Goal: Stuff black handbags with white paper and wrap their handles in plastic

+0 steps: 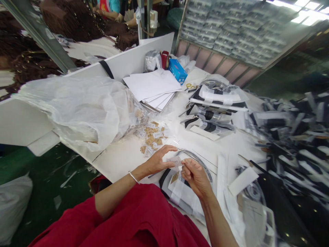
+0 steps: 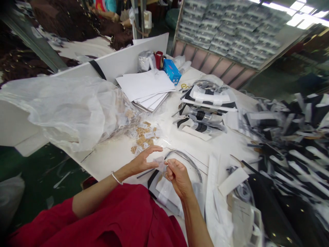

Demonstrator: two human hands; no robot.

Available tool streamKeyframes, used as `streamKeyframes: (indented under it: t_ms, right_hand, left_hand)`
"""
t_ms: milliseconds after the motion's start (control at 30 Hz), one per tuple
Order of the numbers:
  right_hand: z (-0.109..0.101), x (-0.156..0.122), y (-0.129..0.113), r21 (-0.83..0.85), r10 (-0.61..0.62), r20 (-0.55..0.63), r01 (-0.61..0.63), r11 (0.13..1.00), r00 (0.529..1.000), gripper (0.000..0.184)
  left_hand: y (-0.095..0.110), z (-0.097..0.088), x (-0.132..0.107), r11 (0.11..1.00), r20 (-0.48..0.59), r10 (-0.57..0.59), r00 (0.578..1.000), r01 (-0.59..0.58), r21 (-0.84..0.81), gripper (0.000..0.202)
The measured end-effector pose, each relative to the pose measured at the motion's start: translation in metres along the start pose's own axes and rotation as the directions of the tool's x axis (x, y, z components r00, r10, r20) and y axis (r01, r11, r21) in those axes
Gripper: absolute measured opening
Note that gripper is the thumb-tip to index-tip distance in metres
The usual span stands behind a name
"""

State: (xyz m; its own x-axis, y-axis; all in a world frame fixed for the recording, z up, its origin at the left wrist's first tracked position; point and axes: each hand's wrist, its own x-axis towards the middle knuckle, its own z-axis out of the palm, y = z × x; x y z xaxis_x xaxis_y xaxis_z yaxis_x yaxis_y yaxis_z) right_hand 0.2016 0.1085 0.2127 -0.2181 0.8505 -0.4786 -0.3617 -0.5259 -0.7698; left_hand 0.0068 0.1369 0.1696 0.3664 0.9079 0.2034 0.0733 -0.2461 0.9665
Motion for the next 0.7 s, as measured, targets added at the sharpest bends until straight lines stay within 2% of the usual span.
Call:
streamKeyframes:
  t_ms: [67,133,200,267,333,400,500,600,700]
  right_hand:
    - [0.001,0.002,0.002,-0.012,-0.004,0.0,0.004,1.0,1.0,0.028]
    - [0.003,0.003,0.002,-0.014,-0.014,-0.004,0.014,1.0,1.0,0.029]
    - [0.004,0.003,0.002,-0.009,-0.02,0.0,0.02,1.0,1.0,0.029]
    - [0.004,0.003,0.002,-0.006,-0.023,0.01,0.023,1.0,1.0,0.029]
    - [0.003,0.002,0.002,-0.01,-0.024,0.019,0.024,1.0,1.0,0.029]
    - [0.002,0.002,0.003,-0.014,-0.019,0.022,0.02,1.0,1.0,0.03]
    - [0.003,-0.001,0.002,0.004,-0.006,0.028,0.006,1.0,1.0,0.03]
    - [0.004,-0.005,-0.004,0.061,-0.014,0.043,0.011,0.998,0.999,0.029]
    - [0.004,-0.01,-0.012,0.11,-0.048,0.038,0.044,0.993,0.998,0.029]
  left_hand:
    - [0.008,0.001,0.004,1.0,-0.034,0.027,0.999,-0.027,0.006,0.027]
    - [0.013,0.004,0.008,1.0,-0.045,0.007,0.999,-0.006,0.03,0.015]
    - [0.015,0.006,0.01,0.998,-0.058,-0.039,0.998,0.042,0.056,0.019]
    - [0.015,0.009,0.01,0.995,-0.071,-0.047,0.996,0.052,0.08,0.032]
    - [0.014,0.011,0.009,0.995,-0.065,0.015,0.998,-0.009,0.098,0.033]
    - [0.015,0.014,0.009,0.99,-0.047,0.093,0.995,-0.087,0.11,0.019]
    - [0.016,0.018,0.008,0.984,-0.009,0.126,0.992,-0.124,0.128,0.012]
    - [0.011,0.021,0.006,0.99,0.051,0.053,0.997,-0.06,0.128,0.007]
    - [0.0,0.019,0.003,0.993,0.118,-0.085,0.989,0.074,0.095,0.009]
